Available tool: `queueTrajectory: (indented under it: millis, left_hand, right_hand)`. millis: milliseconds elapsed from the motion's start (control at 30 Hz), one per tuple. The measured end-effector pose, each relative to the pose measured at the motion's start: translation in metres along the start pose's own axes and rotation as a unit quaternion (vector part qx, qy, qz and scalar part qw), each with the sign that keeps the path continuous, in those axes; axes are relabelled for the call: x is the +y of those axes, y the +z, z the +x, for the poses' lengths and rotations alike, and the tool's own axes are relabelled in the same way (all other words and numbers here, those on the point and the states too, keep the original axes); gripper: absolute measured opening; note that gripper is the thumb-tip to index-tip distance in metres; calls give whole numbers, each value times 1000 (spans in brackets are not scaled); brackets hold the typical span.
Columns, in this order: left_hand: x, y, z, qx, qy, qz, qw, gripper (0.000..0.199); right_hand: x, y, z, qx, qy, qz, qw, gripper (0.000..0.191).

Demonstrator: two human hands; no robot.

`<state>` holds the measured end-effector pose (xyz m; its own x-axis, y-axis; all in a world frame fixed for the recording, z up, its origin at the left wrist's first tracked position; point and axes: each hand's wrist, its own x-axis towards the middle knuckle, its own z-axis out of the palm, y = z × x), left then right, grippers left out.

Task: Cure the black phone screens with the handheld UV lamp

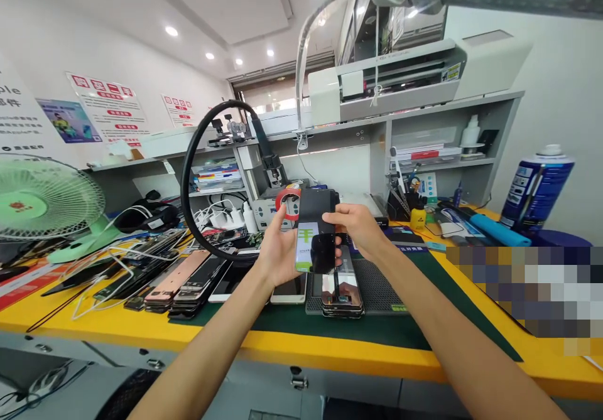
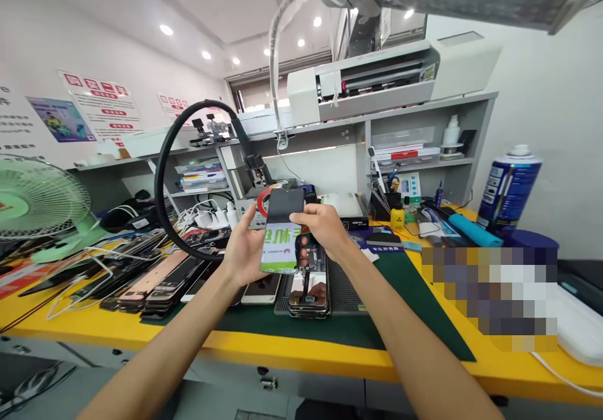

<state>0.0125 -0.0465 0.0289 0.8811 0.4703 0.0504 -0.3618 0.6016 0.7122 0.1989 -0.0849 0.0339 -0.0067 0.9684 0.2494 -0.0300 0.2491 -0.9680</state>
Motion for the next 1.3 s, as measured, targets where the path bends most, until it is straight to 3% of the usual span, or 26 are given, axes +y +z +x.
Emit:
queueTrajectory:
  millis: [233,367,467,533,667,867,1100,1300]
  left_hand:
    - [-3,-3,25,61,12,4,998,81]
    - [1,1,25,48,6,26,998,76]
    - [17,1,20,32,43,51,997,74]
    - [32,-4,16,31,108,59,992,73]
    - [52,-26,11,71,208,46,974,73]
    - [45,-50,16,91,176,11,980,75]
    - [32,-45,16,132,141,11,981,76]
    - [28,-42,15,123,129,-6,984,74]
  right_hand:
    - [6,-5,1,14,4,-22,1000,35]
    - [7,2,2,34,-39,-55,997,41]
    - [6,0,4,115,-103,-104,983,38]
    - [6,-6,7,194,-139,-152,959,33]
    - [17,-22,17,284,-118,-266,914,30]
    - [50,-29,35,251,-8,-395,884,39]
    - [70,-19,52,200,40,-465,861,39]
    - [84,-14,61,211,57,-491,843,39]
